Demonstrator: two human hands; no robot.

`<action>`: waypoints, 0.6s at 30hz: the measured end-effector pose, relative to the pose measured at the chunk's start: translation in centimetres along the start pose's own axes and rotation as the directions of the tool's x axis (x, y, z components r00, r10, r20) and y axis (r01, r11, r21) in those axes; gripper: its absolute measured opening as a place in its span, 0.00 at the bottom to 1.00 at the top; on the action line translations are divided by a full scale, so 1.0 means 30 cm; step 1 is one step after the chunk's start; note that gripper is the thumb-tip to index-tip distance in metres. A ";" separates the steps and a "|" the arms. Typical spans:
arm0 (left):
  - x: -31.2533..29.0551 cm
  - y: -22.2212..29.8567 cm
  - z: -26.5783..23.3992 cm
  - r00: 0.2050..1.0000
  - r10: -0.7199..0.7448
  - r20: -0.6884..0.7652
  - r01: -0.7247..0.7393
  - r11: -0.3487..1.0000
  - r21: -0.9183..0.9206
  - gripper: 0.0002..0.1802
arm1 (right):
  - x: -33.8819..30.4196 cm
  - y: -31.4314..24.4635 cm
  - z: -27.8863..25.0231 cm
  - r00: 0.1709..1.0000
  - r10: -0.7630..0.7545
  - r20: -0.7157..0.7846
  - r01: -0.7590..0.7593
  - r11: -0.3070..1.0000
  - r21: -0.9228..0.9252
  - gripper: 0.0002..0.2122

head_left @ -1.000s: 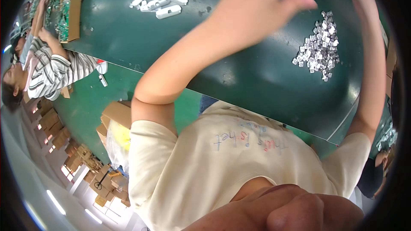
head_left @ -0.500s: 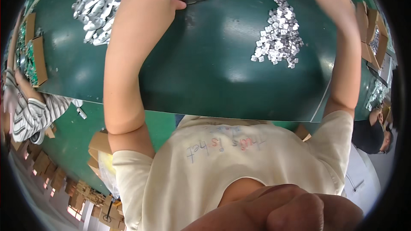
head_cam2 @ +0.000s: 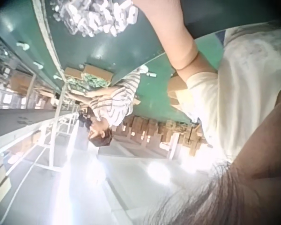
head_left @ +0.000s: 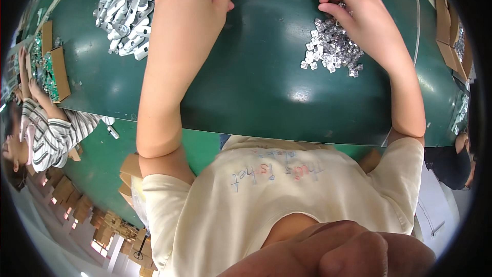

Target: The person assembles small electronic handheld fans by fitting small components onto metal plates and inserting them into the fan housings by hand.

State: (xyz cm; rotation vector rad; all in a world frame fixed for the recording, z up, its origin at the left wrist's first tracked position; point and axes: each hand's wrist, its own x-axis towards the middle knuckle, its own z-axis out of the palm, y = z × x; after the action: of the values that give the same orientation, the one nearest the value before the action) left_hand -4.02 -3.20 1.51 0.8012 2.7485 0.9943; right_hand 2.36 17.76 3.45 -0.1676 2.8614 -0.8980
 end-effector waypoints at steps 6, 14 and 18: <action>-0.002 0.081 -0.015 0.923 -0.233 0.305 0.383 0.606 -0.697 0.05 | -0.043 0.048 -0.021 0.951 0.274 0.145 -0.267 0.489 0.830 0.05; -0.027 0.118 0.005 0.927 -0.166 0.337 0.375 0.476 -0.795 0.11 | -0.076 0.047 0.007 0.997 0.041 -0.063 0.025 0.601 0.799 0.13; -0.038 0.129 0.014 0.951 -0.117 0.285 0.304 0.513 -0.803 0.11 | -0.078 0.027 0.010 0.992 0.016 -0.124 0.083 0.659 0.748 0.12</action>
State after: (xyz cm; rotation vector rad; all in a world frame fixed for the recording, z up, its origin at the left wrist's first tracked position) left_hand -1.22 -1.05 3.51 0.3274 1.7308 1.8118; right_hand 4.66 18.59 2.97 -0.0673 2.3027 -2.0673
